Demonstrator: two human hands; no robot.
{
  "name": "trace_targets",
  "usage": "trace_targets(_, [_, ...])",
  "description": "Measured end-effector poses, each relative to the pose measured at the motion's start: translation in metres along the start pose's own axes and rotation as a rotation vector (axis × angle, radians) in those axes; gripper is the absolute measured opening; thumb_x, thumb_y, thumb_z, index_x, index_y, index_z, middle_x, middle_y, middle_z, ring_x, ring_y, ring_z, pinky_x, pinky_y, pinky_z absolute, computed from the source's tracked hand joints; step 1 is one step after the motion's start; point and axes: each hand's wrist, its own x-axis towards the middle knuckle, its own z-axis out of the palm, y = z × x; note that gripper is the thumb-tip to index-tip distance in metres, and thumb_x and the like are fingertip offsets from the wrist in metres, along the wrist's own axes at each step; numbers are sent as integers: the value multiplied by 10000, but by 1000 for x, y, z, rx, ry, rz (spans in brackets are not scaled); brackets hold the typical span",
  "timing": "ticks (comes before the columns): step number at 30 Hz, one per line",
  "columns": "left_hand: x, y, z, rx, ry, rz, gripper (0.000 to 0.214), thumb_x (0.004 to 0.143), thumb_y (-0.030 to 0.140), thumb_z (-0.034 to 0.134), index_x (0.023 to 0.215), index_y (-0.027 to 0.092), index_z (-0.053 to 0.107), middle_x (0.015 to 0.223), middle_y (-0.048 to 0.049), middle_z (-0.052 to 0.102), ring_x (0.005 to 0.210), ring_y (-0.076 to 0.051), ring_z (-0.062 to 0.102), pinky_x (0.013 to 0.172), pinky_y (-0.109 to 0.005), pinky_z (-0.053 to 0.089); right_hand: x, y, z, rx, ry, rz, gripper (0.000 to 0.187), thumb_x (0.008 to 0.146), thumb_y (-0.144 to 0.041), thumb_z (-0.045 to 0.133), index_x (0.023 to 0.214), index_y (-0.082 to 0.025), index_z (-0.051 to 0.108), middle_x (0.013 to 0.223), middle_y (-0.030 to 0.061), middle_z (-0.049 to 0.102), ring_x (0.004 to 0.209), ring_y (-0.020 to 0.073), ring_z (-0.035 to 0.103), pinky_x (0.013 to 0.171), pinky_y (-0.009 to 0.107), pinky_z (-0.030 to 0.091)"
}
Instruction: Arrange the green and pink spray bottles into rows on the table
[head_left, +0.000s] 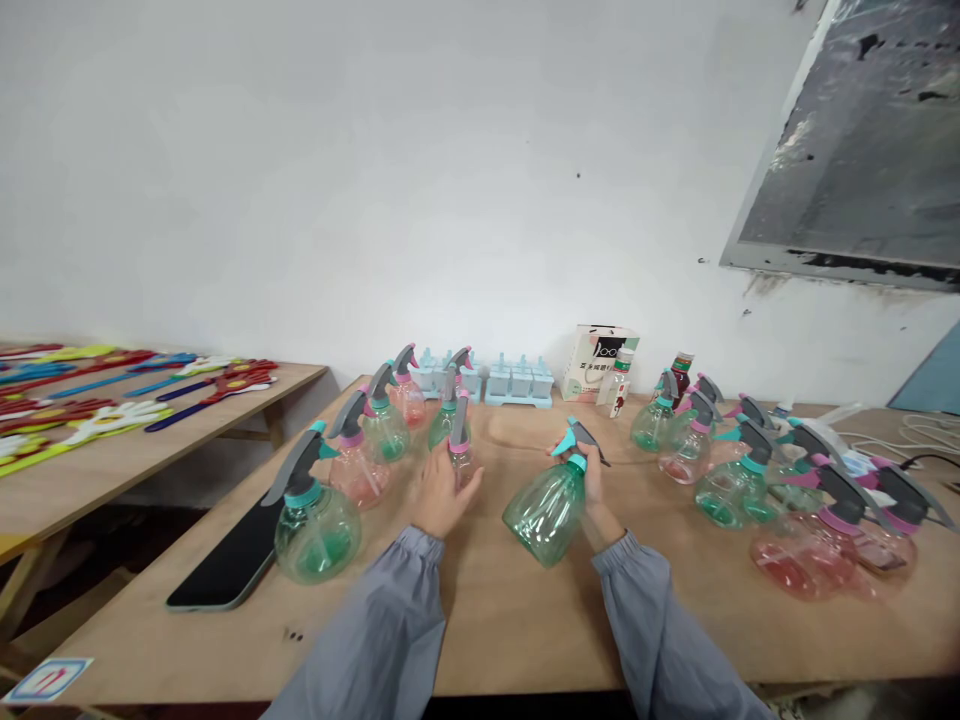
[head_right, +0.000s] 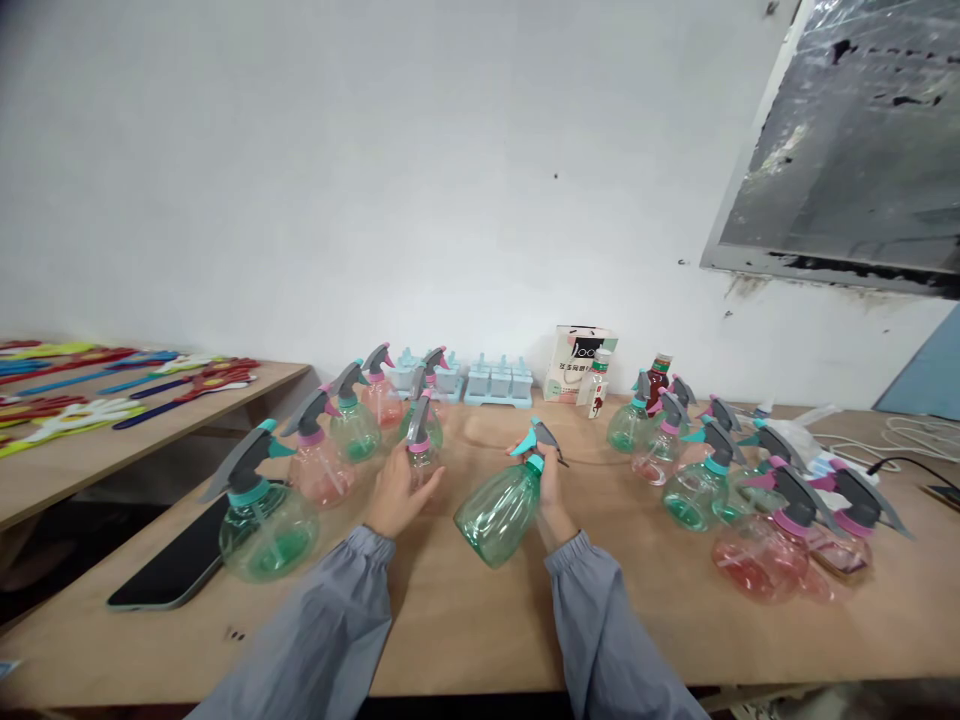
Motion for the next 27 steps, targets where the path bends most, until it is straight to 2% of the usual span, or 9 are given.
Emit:
trace_targets(2, [-1,1,-1,18,-10,-3,633,902,458,682,1433,182,475,1314,-200,682,1277,-390,677,1047,-568,548,0,-2,0,-11,44,-30,340,704,-608,701,667,-274,653,669,27,752,724,247,727,701,351,600])
trace_targets(8, [0,4,-4,21,-44,-8,646,912,471,667,1447,170,465,1334,-208,674,1296,-391,668,1046,-563,548,0,-6,1,-55,-3,91,362,689,-609,739,791,-264,698,812,33,807,675,224,696,581,323,547])
trace_targets(11, [0,4,-4,13,-50,-18,658,907,471,673,1449,160,466,1313,-210,680,1298,-395,668,1040,-560,553,2,-5,0,-53,62,7,371,699,-634,711,725,-266,666,685,13,745,708,227,712,675,333,575])
trace_targets(13, [0,4,-4,6,-47,-16,657,906,473,675,1448,164,470,1311,-207,683,1298,-395,669,1042,-560,553,2,-6,0,-74,82,-29,365,688,-626,713,687,-266,650,641,14,723,702,232,708,683,336,576])
trace_targets(16, [0,4,-4,1,-44,-4,644,906,478,677,1441,179,481,1346,-207,677,1320,-390,660,1063,-554,546,0,-8,-1,-114,-5,66,332,685,-575,738,731,-251,687,731,47,777,663,223,690,585,321,543])
trace_targets(18, [0,4,-4,-1,-43,4,630,907,476,681,1434,189,490,1349,-198,680,1320,-381,662,1070,-543,545,-1,-9,0,-123,-30,111,328,692,-560,745,779,-245,712,788,55,799,663,214,691,573,310,536])
trace_targets(20, [1,4,-4,0,-45,8,623,909,471,681,1432,189,493,1328,-192,689,1301,-375,672,1059,-533,552,-1,-9,1,-126,32,62,340,700,-587,732,757,-253,703,746,38,782,662,210,693,611,314,554])
trace_targets(24, [1,3,-4,19,-52,13,597,905,475,686,1394,180,514,1254,-185,708,1255,-386,693,1024,-537,565,5,-12,-3,-197,243,-161,390,717,-654,685,638,-277,629,631,10,713,650,209,675,684,338,567])
trace_targets(27, [1,2,-3,31,-53,8,582,903,474,692,1376,183,518,1243,-182,713,1237,-387,701,1006,-536,566,8,-20,-17,-386,298,-301,324,708,-601,734,726,-279,703,739,13,756,747,219,693,759,352,570])
